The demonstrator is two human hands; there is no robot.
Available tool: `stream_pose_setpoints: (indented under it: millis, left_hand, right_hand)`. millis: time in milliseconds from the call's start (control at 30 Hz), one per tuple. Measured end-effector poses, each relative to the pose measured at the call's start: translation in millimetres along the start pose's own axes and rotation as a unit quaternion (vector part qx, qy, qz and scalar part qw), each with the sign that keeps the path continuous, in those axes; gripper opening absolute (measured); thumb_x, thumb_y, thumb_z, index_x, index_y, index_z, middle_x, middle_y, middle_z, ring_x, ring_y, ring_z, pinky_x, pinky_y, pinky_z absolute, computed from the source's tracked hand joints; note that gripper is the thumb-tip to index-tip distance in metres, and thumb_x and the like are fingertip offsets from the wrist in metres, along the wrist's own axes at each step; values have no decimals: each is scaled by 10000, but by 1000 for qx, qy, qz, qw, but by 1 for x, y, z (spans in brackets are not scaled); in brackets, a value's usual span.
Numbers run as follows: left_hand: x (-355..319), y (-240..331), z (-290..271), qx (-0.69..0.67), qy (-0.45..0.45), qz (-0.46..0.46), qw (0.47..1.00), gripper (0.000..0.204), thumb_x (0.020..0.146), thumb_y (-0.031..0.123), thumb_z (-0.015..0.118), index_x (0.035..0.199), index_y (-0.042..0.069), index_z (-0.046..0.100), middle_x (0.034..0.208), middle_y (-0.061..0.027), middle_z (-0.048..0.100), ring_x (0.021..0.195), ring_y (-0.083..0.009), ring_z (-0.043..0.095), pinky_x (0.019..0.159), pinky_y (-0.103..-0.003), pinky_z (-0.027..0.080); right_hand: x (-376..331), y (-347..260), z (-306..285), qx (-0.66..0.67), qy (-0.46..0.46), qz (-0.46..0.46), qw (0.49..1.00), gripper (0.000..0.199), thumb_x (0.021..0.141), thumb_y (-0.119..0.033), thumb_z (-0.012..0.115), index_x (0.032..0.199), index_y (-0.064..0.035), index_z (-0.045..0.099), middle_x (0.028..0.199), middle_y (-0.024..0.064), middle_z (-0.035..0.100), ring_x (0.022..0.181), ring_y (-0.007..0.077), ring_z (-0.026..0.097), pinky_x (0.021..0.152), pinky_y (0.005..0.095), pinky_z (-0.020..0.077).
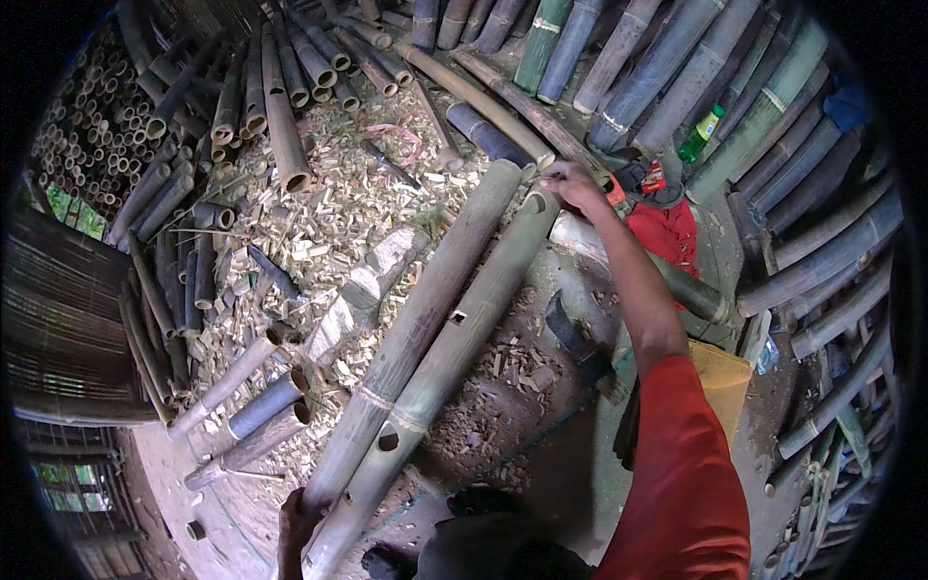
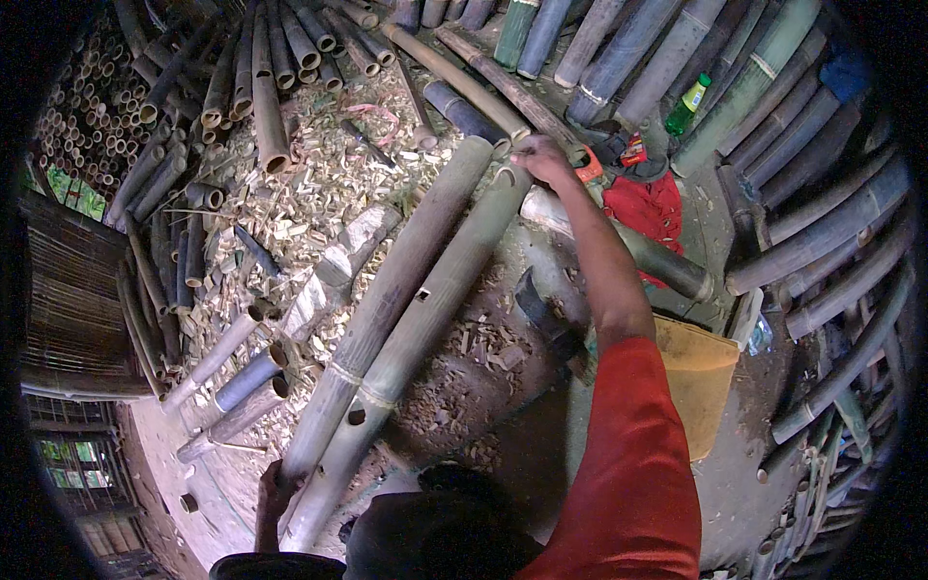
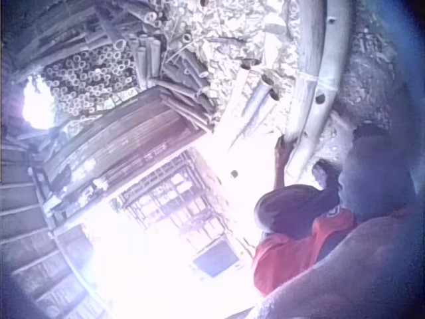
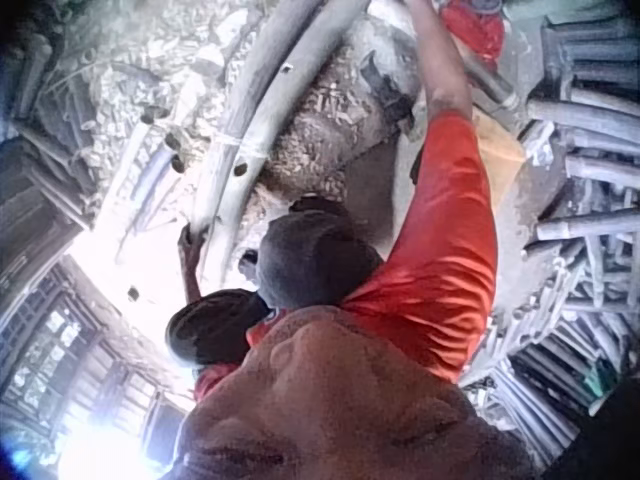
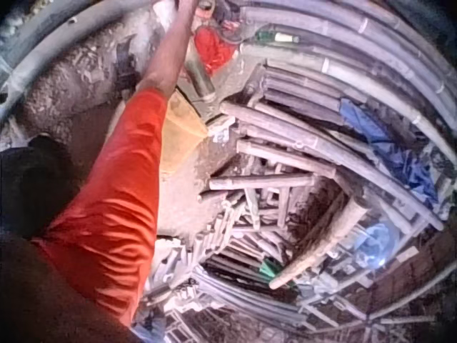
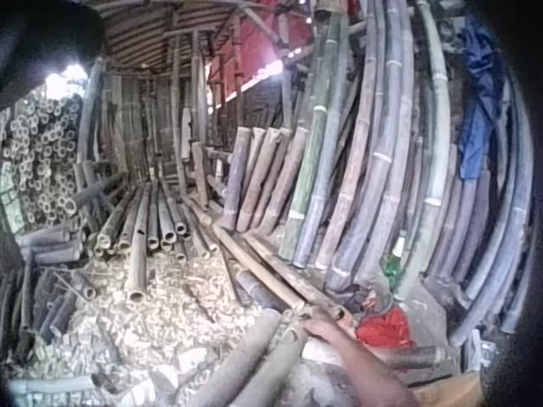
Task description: The person carves and smooths bamboo poles using a knife and a piece of wood as a mallet. They carve holes into the bamboo and use sandpaper to smooth the surface of the poles.
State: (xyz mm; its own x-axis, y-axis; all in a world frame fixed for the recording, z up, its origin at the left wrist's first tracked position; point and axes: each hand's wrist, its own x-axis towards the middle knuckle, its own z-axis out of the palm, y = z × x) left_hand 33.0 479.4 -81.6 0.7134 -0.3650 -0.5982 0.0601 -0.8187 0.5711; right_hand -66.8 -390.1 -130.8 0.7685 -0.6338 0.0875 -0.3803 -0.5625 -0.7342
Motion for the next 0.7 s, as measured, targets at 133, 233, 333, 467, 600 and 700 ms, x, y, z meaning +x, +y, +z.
stream_pose_setpoints:
  millis: [133, 233, 333, 467, 600, 700]
  left_hand:
    - [-17, 21, 20, 210, 21, 123, 970, 1382, 498, 403, 993, 1591, 38, 230, 1553, -250, 366, 1447, -397, 347, 1182, -543, 280]
    - [-43, 74, 58, 321, 102, 126, 933, 1551, 365, 469, 1019, 1601, 40, 186, 1568, -227, 360, 1442, -444, 335, 1187, -576, 241]
    - [-47, 74, 64, 318, 117, 116, 934, 1522, 393, 454, 1011, 1601, 35, 185, 1568, -230, 356, 1450, -440, 323, 1192, -581, 227]
    - [-48, 67, 60, 305, 122, 115, 937, 1483, 432, 435, 1001, 1600, 29, 184, 1568, -234, 351, 1461, -435, 307, 1198, -587, 209]
    - [-30, 70, 63, 278, 101, 172, 940, 1444, 470, 416, 991, 1600, 22, 182, 1567, -239, 346, 1472, -430, 290, 1205, -594, 191]
    - [-40, 68, 46, 261, 95, 175, 945, 1450, 471, 392, 999, 1601, 25, 167, 1584, -246, 313, 1469, -435, 295, 1219, -552, 233]
  right_hand:
    - [9, -16, 2, -21, -29, 64, 997, 405, 854, -328, 789, 1126, -31, 750, 1127, 153, 741, 1026, 231, 695, 909, 376, 514]
    - [-1, -23, 12, 150, 47, 195, 968, 444, 924, -353, 753, 1264, -70, 715, 1249, 90, 714, 1135, 217, 642, 981, 364, 481]
    - [-17, -31, 19, 281, 27, 201, 938, 506, 951, -370, 718, 1320, -28, 668, 1285, 82, 700, 1193, 218, 621, 1015, 355, 455]
    - [-8, -45, 31, 262, -6, 239, 935, 480, 972, -351, 690, 1340, -43, 661, 1303, 98, 684, 1166, 218, 622, 1003, 366, 462]
    - [20, 20, -13, 68, 47, 210, 974, 517, 917, -397, 728, 1279, -33, 675, 1270, 182, 691, 1119, 299, 666, 957, 409, 507]
    - [27, 16, 0, -35, 11, 154, 987, 579, 909, -469, 713, 1247, -2, 666, 1284, 228, 674, 1176, 352, 653, 983, 443, 506]
